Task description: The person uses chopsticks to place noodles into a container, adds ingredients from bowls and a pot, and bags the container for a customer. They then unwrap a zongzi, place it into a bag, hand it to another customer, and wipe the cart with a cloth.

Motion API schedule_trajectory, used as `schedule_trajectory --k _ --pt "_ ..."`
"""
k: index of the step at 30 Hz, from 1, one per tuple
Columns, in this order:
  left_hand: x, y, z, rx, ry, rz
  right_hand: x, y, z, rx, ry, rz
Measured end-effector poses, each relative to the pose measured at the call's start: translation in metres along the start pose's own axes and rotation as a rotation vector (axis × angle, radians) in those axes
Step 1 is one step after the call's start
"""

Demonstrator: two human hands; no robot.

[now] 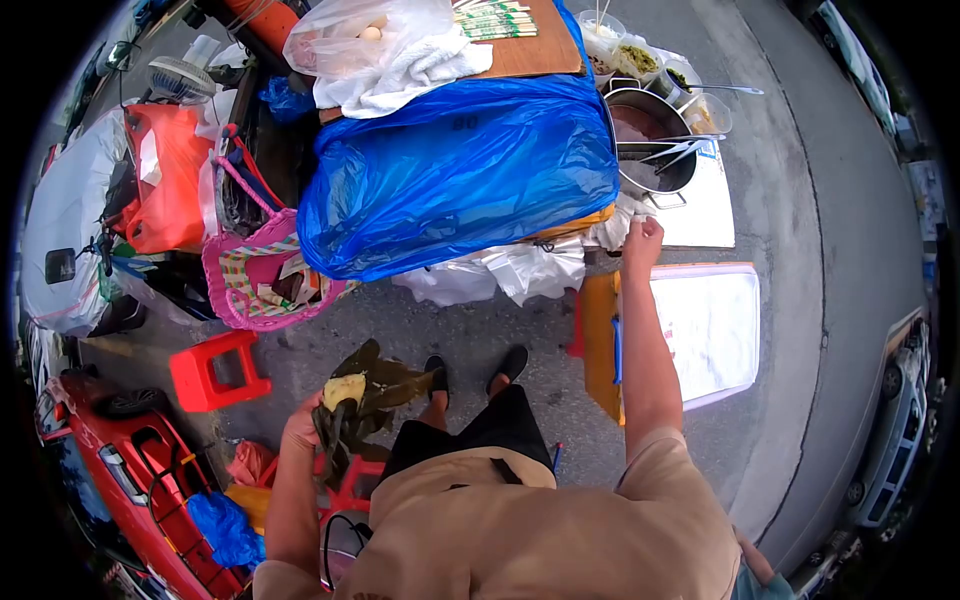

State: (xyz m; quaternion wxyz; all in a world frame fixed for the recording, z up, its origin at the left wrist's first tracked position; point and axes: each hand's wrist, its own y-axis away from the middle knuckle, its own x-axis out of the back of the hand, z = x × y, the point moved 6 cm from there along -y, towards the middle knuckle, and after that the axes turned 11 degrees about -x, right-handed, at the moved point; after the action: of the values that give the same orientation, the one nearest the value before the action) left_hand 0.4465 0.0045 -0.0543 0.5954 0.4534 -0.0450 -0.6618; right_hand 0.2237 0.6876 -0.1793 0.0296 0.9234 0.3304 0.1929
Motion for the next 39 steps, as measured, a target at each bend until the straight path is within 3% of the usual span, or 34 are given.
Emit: schedule_trajectory --k 1,2,3,4,5,6,7,8,9,12,14,15,17,19,20,24,28,30,32,34,39 --pt "0.008 0.003 0.005 -0.002 0.003 -0.008 -0.002 0.060 -0.019 -0.134 -0.248 -0.050" --pt "0.020 0.005 0.007 0.013 0.021 0.048 -0.017 0.137 0.016 -0.371 -0.363 -0.116" --pt "0.032 0.008 0.007 0.029 0.038 0.104 -0.018 0.149 0.009 -0.314 -0.379 -0.098" --pt "0.041 0.010 0.006 0.027 0.041 0.095 -0.032 0.198 0.034 -0.489 -0.352 -0.165" --pt "0.051 0.013 0.003 0.031 0.089 0.100 -0.081 0.281 0.076 -0.968 -0.373 -0.512" --pt "0.060 0.018 0.003 0.033 0.130 0.108 -0.089 0.286 0.085 -0.932 -0.340 -0.523" --pt "0.062 0.023 0.003 0.030 0.126 0.104 -0.117 0.318 0.095 -1.107 -0.364 -0.583" --pt "0.056 0.029 0.008 -0.015 0.095 0.060 -0.164 0.336 0.124 -1.259 -0.451 -0.434" --pt "0.051 0.034 0.013 -0.053 0.062 0.015 -0.169 0.340 0.122 -1.270 -0.479 -0.442" --pt "0.050 0.045 0.023 0.006 0.029 0.067 -0.217 0.331 0.136 -1.204 -0.535 -0.398" --pt "0.060 0.056 0.023 -0.016 0.036 0.081 -0.231 0.311 0.182 -0.956 -0.412 -0.265" --pt "0.067 0.054 0.022 -0.035 0.051 0.083 -0.217 0.311 0.171 -0.945 -0.422 -0.243" --pt "0.088 0.046 0.017 -0.048 0.071 -0.043 -0.165 0.317 0.111 -0.631 0.077 -0.169" --pt "0.092 0.040 0.014 -0.048 0.099 -0.173 -0.113 0.321 0.065 -0.633 0.092 -0.188" --pt "0.093 0.036 0.013 -0.051 0.110 -0.141 -0.090 0.320 0.054 -0.639 0.112 -0.237" --pt "0.097 0.007 -0.001 -0.109 0.075 -0.057 0.008 0.276 0.040 -0.352 0.292 -0.185" --pt "0.032 -0.016 -0.009 -0.002 0.212 -0.211 0.129 0.225 -0.035 -0.076 0.469 -0.112" --pt "0.001 -0.030 -0.016 -0.059 0.121 -0.040 0.182 0.193 -0.054 0.068 0.638 -0.103" --pt "-0.025 -0.040 -0.032 -0.011 0.200 -0.014 0.232 0.174 -0.089 0.117 0.692 -0.110" --pt "-0.072 -0.043 -0.036 -0.121 0.106 -0.114 0.269 0.152 -0.102 0.137 0.752 -0.112" --pt "-0.114 -0.063 -0.066 -0.031 0.146 -0.090 0.302 0.084 -0.079 0.349 0.950 -0.170"
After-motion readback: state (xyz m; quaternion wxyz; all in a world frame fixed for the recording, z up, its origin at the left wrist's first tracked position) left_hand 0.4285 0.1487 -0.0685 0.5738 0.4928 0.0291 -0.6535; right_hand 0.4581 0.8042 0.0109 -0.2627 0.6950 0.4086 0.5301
